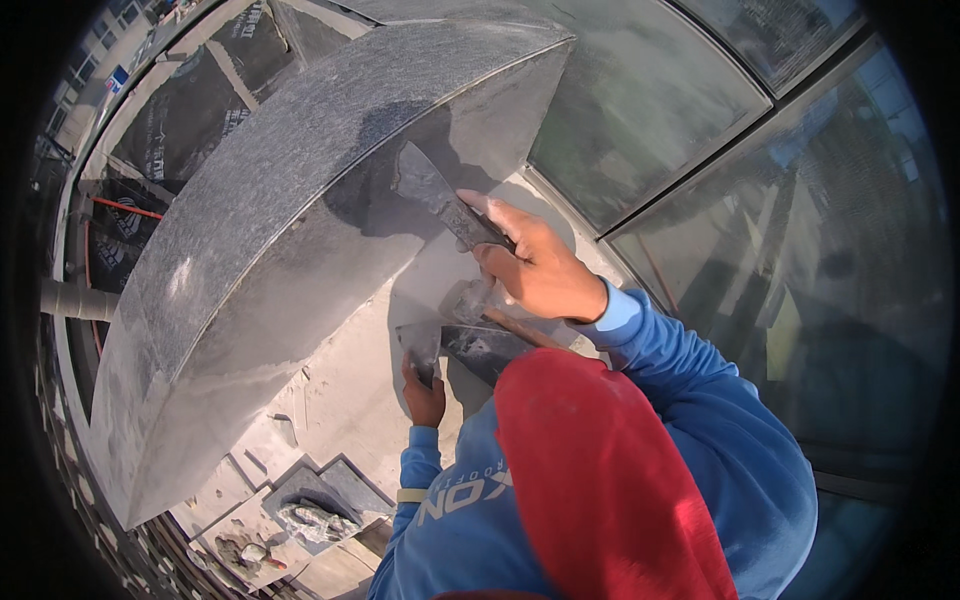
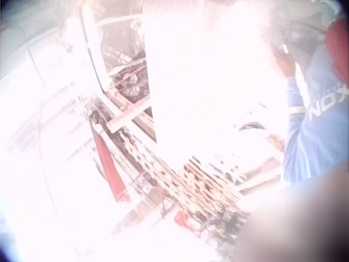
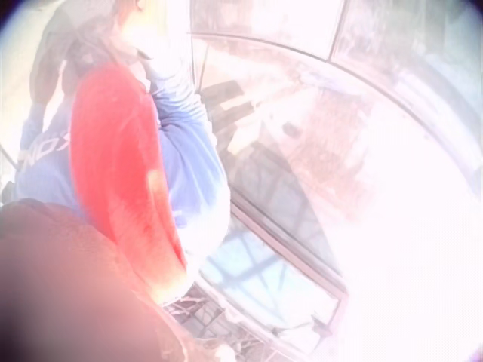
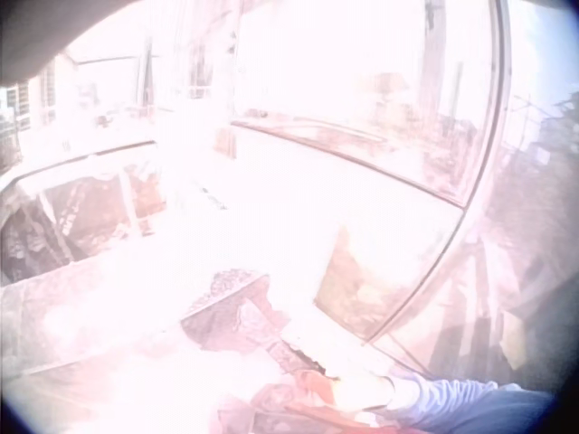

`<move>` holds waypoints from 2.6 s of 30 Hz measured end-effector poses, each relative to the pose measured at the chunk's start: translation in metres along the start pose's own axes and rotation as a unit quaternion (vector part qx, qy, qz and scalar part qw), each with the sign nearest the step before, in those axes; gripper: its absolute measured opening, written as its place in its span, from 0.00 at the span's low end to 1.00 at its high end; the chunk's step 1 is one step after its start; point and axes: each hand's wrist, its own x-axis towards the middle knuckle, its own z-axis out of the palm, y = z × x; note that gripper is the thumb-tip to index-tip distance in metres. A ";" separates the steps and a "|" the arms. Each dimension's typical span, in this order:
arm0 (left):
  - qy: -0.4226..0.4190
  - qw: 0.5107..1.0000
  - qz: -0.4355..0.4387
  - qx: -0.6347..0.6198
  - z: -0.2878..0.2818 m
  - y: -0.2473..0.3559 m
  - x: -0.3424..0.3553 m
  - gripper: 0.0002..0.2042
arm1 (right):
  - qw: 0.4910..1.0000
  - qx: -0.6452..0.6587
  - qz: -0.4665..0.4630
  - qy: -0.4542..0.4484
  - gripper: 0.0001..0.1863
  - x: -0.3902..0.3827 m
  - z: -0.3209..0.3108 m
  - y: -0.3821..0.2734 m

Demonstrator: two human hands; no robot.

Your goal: The person secures a large curved stone tile onto a roof using a rubber mallet, then applies sealant to smaller triangular tiles with a trowel. The person positions the tile, taps it into place, and spreads sealant on the smaller pieces.

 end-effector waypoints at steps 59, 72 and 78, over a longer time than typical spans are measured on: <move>0.025 0.993 -0.070 0.094 0.034 0.041 -0.025 0.32 | 0.846 -0.010 -0.013 0.534 0.27 0.120 -0.170 0.207; 0.018 0.992 -0.020 0.122 0.032 0.027 -0.012 0.35 | 0.869 -0.454 -0.196 0.026 0.25 0.232 -0.278 0.028; 0.044 0.992 -0.046 0.108 0.030 0.025 -0.013 0.36 | 0.835 -0.501 -0.226 -0.015 0.24 0.287 -0.254 0.022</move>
